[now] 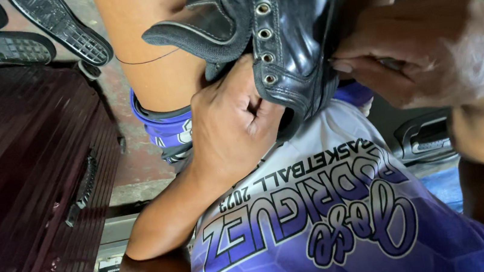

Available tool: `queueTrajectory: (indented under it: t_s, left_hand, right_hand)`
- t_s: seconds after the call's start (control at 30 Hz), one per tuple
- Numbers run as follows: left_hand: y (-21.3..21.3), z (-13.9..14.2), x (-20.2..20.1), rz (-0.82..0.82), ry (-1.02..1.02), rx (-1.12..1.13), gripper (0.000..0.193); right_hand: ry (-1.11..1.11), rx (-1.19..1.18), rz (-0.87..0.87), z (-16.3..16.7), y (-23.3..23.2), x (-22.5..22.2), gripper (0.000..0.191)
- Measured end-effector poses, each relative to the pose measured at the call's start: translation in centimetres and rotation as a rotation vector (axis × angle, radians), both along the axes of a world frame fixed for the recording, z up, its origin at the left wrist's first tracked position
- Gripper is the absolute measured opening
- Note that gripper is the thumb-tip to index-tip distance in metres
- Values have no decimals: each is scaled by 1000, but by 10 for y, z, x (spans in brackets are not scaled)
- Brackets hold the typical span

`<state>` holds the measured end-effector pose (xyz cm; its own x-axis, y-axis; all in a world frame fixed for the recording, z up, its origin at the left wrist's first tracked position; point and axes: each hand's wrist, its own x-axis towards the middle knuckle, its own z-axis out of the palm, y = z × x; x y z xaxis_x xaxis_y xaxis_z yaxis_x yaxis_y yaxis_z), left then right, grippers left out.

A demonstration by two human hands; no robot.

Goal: The person holds a black leather shoe on their lap and uses a needle and thread to stitch along the side seam. They repeatedly push the needle through the leather, pull the thread tight, and reposition the shoe to continue stitching.

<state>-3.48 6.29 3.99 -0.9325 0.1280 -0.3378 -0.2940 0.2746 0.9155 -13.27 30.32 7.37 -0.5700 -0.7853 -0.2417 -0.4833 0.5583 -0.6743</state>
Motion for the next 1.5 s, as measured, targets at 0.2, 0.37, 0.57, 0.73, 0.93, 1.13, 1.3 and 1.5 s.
queueTrajectory:
  t_s: [0.2, 0.37, 0.57, 0.73, 0.93, 1.13, 1.3, 1.5]
  left_hand:
    - [8, -1, -5, 104, 44, 152, 20]
    - [1, 4, -11, 74, -103, 223, 12]
    - [-9, -8, 6, 68, -365, 615, 24]
    - [9, -28, 22, 371, -484, 1146, 28]
    - [17, -37, 23, 504, -580, 1252, 54]
    - [14, -38, 25, 235, -252, 785, 45]
    - [18, -41, 26, 225, -165, 693, 41]
    - [17, -40, 24, 185, -110, 621, 39]
  right_hand:
    - [120, 19, -36, -1, 8, 14, 18]
    - [120, 12, -5, -3, 5, 9, 18]
    - [48, -128, -37, -10, 12, 6, 18]
    - [94, -136, 18, -16, 15, 7, 14]
    - [121, -131, 40, -16, 13, 8, 12]
    - [110, -121, -62, -11, 9, 14, 18]
    - [153, -63, -67, -5, 4, 16, 19]
    - [104, 13, -101, 4, -3, 22, 18]
